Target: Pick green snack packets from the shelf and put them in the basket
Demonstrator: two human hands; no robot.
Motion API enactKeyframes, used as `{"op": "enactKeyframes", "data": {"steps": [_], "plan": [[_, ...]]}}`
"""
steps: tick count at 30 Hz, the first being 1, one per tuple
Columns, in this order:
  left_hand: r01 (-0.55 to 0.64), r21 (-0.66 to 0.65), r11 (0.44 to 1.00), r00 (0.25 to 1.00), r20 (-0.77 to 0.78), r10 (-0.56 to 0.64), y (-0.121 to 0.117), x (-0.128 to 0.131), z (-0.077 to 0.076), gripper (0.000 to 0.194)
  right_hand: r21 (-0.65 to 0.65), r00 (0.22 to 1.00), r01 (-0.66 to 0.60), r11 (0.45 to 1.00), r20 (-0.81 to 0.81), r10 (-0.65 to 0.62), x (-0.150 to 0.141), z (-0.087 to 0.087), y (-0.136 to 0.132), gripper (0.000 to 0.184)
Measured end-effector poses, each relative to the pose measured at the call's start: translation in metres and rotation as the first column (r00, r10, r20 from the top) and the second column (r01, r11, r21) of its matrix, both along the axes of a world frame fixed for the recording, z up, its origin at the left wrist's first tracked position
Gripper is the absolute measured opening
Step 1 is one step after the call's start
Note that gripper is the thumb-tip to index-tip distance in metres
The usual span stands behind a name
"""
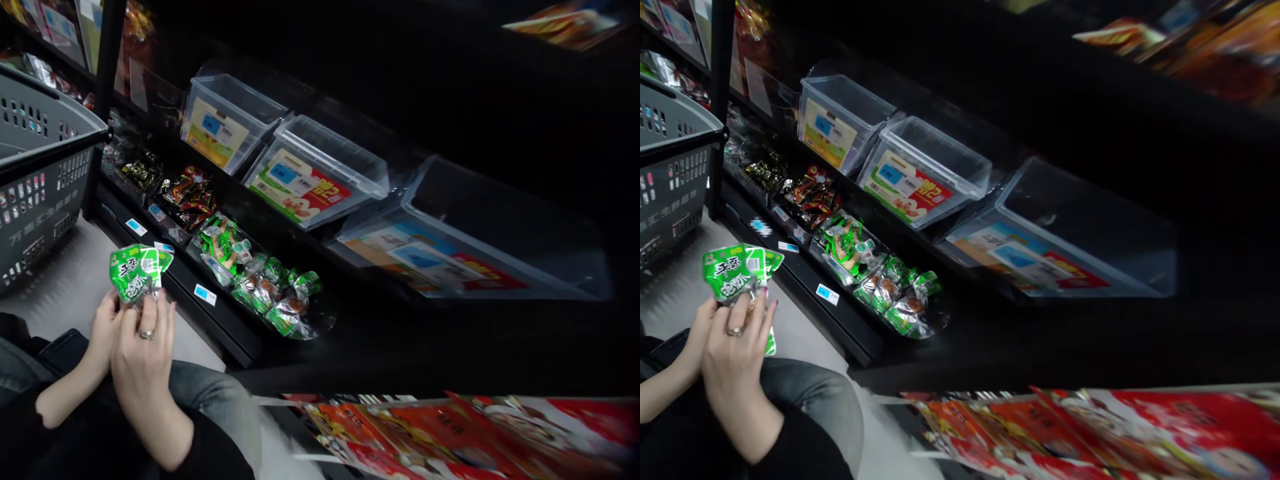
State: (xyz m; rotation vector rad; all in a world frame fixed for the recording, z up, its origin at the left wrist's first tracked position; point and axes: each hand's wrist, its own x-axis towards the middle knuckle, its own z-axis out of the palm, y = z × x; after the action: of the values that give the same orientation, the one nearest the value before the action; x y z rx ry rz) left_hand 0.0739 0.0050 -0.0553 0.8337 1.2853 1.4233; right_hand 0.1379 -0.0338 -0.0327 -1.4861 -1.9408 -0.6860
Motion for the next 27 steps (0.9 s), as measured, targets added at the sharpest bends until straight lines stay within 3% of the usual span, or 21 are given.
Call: {"op": "enactKeyframes", "data": {"steps": [2, 5, 7, 12, 14, 19, 21, 24, 27], "plan": [[0.002, -0.007, 1.000, 0.997, 0.072, -0.001, 0.001, -0.001, 0.002, 0.007, -0.216, 0.991, -0.093, 0.972, -0.117, 0.069, 0.003, 0.002, 0.003, 0.009], [0.013, -0.017, 1.000, 0.995, 0.097, -0.011, 0.002, -0.001, -0.001, 0.003, -0.445, 0.911, -0.281, 0.850, -0.403, 0.090, 0.020, 0.013, 0.012, 0.007], [0.019, -0.031, 0.999, 0.994, 0.111, -0.016, 0.003, 0.000, -0.007, 0.005, -0.465, 0.836, -0.328, 0.822, -0.549, 0.023, 0.031, 0.017, 0.020, 0.008], [0.036, -0.064, 0.997, 0.990, 0.140, -0.027, 0.002, 0.001, -0.019, 0.020, -0.518, 0.698, -0.354, 0.778, -0.701, -0.148, 0.042, 0.016, 0.032, 0.052], [0.041, -0.085, 0.996, 0.991, 0.128, -0.030, 0.002, 0.001, -0.019, 0.022, -0.526, 0.644, -0.375, 0.763, -0.740, -0.193, 0.044, 0.015, 0.034, 0.052], [0.015, -0.045, 0.999, 0.998, 0.069, -0.012, 0.006, 0.000, -0.019, 0.021, -0.374, 0.370, -0.602, 0.705, -0.914, -0.169, 0.056, 0.025, 0.036, 0.029], [0.012, -0.028, 1.000, 0.987, 0.159, -0.008, 0.010, 0.000, -0.019, 0.024, -0.318, 0.311, -0.600, 0.734, -0.938, -0.152, 0.069, 0.029, 0.041, 0.017], [0.013, -0.052, 0.999, 0.925, 0.381, 0.008, 0.013, -0.001, -0.012, 0.028, -0.174, 0.176, -0.457, 0.872, -0.979, -0.103, 0.099, 0.031, 0.054, 0.019], [0.074, -0.103, 0.992, 0.838, 0.545, -0.006, 0.013, -0.002, 0.002, 0.026, -0.110, 0.168, -0.303, 0.947, -0.984, -0.060, 0.126, 0.029, 0.069, 0.021]]}}
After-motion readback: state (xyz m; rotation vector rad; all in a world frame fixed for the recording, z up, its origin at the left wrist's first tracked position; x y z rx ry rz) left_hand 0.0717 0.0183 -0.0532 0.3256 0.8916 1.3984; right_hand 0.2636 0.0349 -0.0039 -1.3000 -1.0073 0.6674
